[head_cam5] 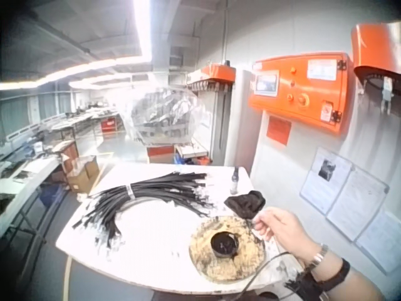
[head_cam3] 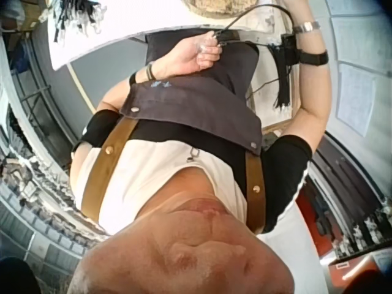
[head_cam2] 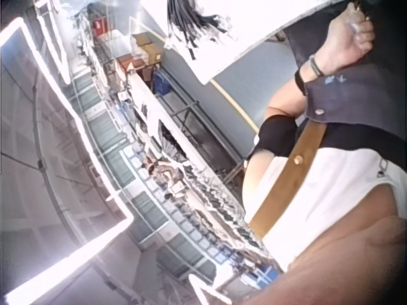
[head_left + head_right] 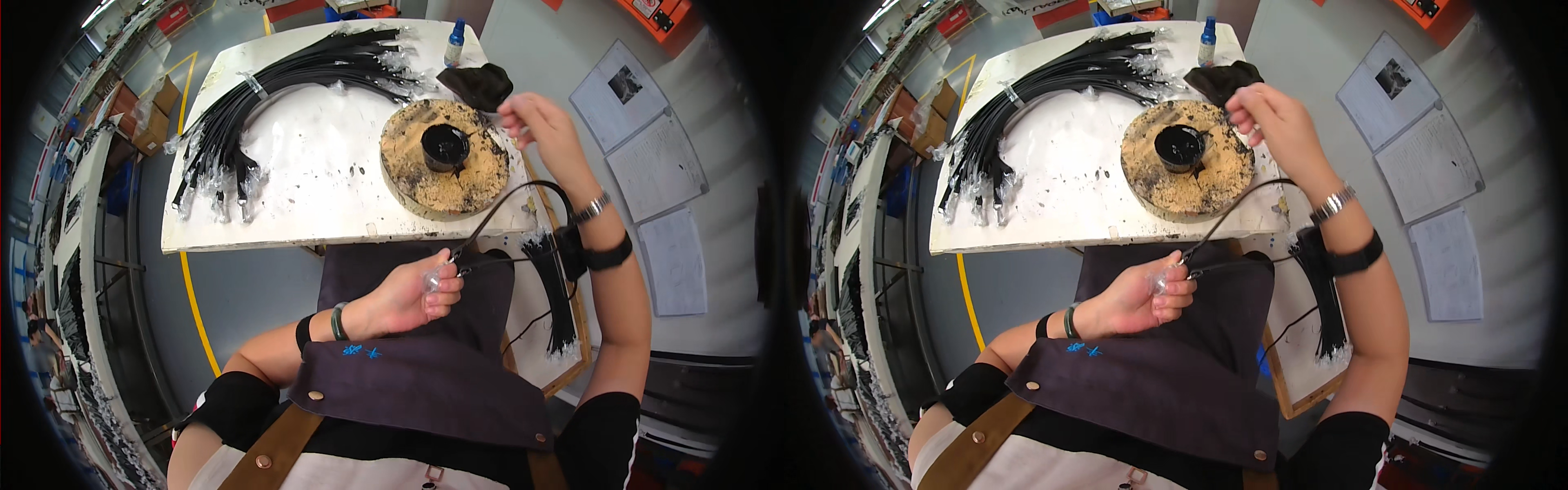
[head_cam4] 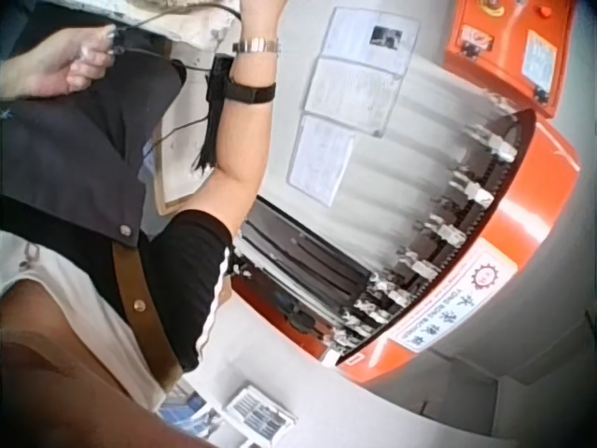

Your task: Dipping ends of black straps into a reservoir and attaching them to small components before hanging them on a rack.

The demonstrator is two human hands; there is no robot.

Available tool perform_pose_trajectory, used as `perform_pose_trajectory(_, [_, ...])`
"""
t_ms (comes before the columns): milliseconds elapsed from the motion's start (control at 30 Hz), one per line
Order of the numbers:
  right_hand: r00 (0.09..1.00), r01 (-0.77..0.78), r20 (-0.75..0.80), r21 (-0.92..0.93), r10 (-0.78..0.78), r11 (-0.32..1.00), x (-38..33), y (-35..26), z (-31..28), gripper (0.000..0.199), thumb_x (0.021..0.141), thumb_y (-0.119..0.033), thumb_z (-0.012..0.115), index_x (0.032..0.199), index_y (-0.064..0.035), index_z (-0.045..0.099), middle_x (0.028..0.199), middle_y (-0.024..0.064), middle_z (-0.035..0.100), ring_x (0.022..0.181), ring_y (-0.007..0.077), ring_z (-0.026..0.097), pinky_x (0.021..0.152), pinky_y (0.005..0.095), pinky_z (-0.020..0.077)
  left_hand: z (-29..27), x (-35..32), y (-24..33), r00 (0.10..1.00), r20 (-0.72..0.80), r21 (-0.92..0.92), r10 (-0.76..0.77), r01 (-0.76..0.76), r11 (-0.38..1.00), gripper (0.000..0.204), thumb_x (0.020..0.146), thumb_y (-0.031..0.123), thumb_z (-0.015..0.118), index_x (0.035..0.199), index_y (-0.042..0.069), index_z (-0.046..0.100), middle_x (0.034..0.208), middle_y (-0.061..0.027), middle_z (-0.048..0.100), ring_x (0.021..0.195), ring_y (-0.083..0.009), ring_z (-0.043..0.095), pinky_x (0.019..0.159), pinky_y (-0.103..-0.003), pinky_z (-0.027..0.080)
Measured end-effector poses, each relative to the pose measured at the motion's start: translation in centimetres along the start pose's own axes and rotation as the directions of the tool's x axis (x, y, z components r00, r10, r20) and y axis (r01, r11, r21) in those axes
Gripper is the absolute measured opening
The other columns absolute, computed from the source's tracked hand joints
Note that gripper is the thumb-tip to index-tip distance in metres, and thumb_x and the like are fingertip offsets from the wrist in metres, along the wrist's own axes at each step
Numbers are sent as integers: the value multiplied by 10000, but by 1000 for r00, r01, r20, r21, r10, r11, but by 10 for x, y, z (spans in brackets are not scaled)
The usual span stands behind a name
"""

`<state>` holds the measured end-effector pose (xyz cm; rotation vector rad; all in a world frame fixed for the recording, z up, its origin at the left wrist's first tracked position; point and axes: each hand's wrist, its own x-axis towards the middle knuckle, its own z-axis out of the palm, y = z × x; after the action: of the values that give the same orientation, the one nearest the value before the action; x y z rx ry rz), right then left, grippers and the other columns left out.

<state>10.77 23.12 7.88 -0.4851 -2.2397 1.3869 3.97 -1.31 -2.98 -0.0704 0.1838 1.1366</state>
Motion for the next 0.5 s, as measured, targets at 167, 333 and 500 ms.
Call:
perform_pose_trajectory(167, [993, -114, 35, -9, 114, 993, 3, 7, -8, 290, 913, -284, 484, 1003, -29, 587, 841, 42, 607, 761, 99, 564, 687, 226, 459, 2, 1, 8, 999, -26, 11, 25, -25, 1000, 367, 965, 362, 329, 682, 131, 366, 644, 31, 343, 512, -80, 293, 456, -219, 264])
perform_pose_trajectory(333, [950, 96, -202, -531, -236, 842, -65, -24, -18, 251, 844, -236, 573, 988, -32, 591, 900, 71, 616, 854, 177, 568, 778, 297, 428, 8, 4, 11, 1000, 6, -19, 10, -10, 1000, 384, 974, 344, 302, 664, 126, 366, 650, 22, 348, 524, -80, 313, 456, -223, 274])
perform_pose_trajectory(500, [955, 290, 153, -677, -256, 676, -133, -39, 4, 136, 774, -142, 632, 886, -63, 625, 832, 44, 594, 796, 199, 555, 838, 349, 386, 18, 15, 10, 999, 37, -23, -36, 37, 999, 406, 976, 348, 287, 644, 127, 360, 645, 21, 341, 518, -80, 292, 451, -216, 266])
